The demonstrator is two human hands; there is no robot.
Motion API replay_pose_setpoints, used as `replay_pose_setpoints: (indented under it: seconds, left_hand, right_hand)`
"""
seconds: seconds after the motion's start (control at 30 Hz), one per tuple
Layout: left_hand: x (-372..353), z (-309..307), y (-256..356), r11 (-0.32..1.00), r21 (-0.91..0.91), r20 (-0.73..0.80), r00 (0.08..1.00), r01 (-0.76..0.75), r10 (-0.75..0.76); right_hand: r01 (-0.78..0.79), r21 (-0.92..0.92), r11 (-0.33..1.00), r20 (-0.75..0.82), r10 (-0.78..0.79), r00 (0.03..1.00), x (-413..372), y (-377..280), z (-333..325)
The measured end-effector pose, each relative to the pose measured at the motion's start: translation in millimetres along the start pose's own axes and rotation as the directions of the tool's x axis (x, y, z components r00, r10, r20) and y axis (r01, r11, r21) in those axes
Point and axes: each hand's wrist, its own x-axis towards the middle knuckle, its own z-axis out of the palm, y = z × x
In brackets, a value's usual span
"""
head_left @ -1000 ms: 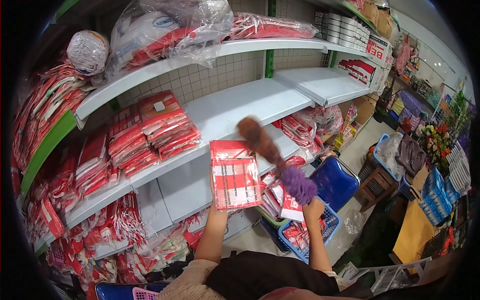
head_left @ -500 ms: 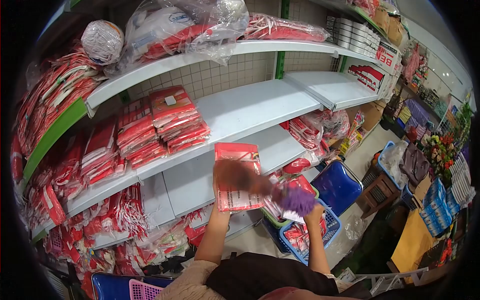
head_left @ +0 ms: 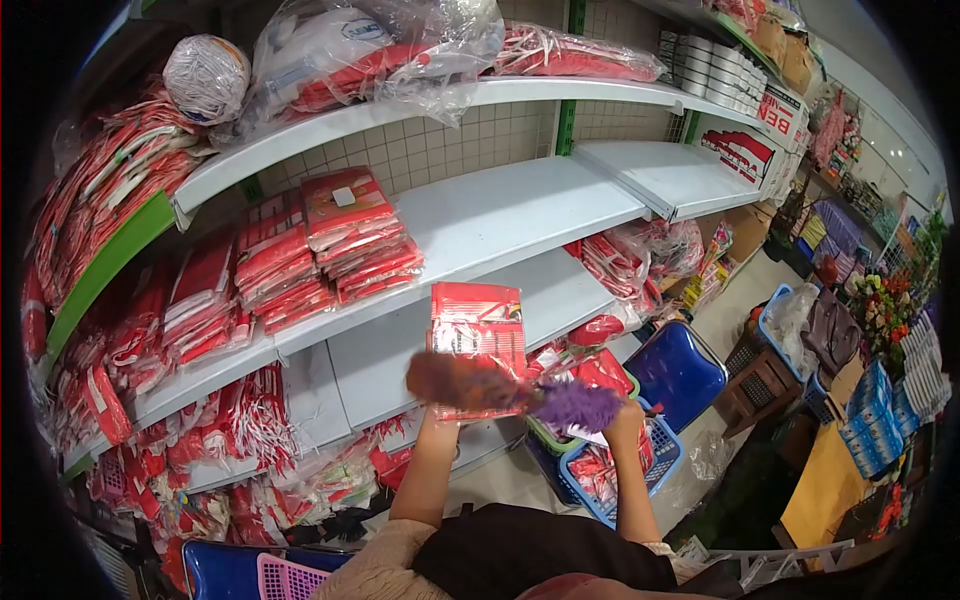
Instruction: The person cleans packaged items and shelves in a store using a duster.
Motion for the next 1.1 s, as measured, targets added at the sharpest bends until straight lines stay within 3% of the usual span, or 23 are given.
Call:
replay_pose_setpoints:
  seconds: [0.03, 0.07, 0.17, 0.2, 0.27, 0.33, 0.43, 0.57, 0.7, 0.73, 0.87, 0.97, 1.1]
  left_hand:
    - [0, 1, 0, 1.0, -0.002, -0.001, 1.0, 0.004, -0.004]
    - [1, 1, 0, 1.0, -0.005, -0.003, 1.0, 0.006, -0.006]
    - [-1, 4, 1, 1.0, -0.007, -0.008, 1.0, 0.01, -0.01]
    - [-1, 5, 2, 1.0, -0.006, -0.01, 1.0, 0.011, -0.011]
    - [-1, 10, 3, 1.0, -0.005, -0.011, 1.0, 0.02, -0.02]
    - [-2, 15, 5, 1.0, -0.004, -0.012, 0.999, 0.03, -0.03]
    - [-4, 28, 4, 0.999, -0.008, -0.026, 0.998, 0.049, -0.049]
    - [0, 30, 6, 0.999, -0.01, -0.022, 0.998, 0.052, -0.052]
    - [0, 13, 8, 1.0, -0.004, -0.013, 1.0, -0.007, 0.007]
    - [-4, 13, 8, 1.0, 0.017, -0.034, 0.999, -0.014, 0.014]
    - [-13, 15, 20, 0.997, 0.026, -0.064, 0.995, -0.077, 0.079]
    - [-18, 8, 30, 0.997, -0.037, 0.009, 0.997, -0.072, 0.072]
    - [-24, 7, 36, 0.989, 0.004, -0.017, 0.988, -0.151, 0.151]
  right_hand:
    - [-0.006, -0.046, 0.999, 0.033, 0.007, 0.999, 1, -2, 0]
    - [-0.186, -0.075, 0.98, -0.022, 0.185, 0.983, -3, -1, 12]
    - [-0.369, 0.018, 0.929, -0.075, 0.37, 0.926, -5, 1, 21]
    - [-0.314, 0.05, 0.948, -0.093, 0.317, 0.944, -10, 8, 25]
    - [-0.04, 0.104, 0.994, -0.102, 0.05, 0.994, -5, -4, 8]
    - [0.216, 0.146, 0.965, -0.168, -0.191, 0.967, -4, -6, 0]
    - [0.197, 0.047, 0.979, -0.101, -0.191, 0.976, -2, -10, 0]
    - [-0.141, 0.082, 0.987, -0.028, 0.143, 0.989, 1, -15, 14]
    - [-0.265, 0.173, 0.949, -0.014, 0.271, 0.962, 23, -43, 1]
    - [-0.247, 0.107, 0.963, 0.048, 0.243, 0.969, 28, -36, 10]
    - [-0.229, 0.126, 0.965, 0.083, 0.22, 0.972, 74, -85, -11]
    - [0.2, 0.128, 0.971, -0.158, -0.179, 0.971, 112, -113, -11]
    - [0.187, -0.029, 0.982, 0.084, -0.184, 0.979, 156, -158, -12]
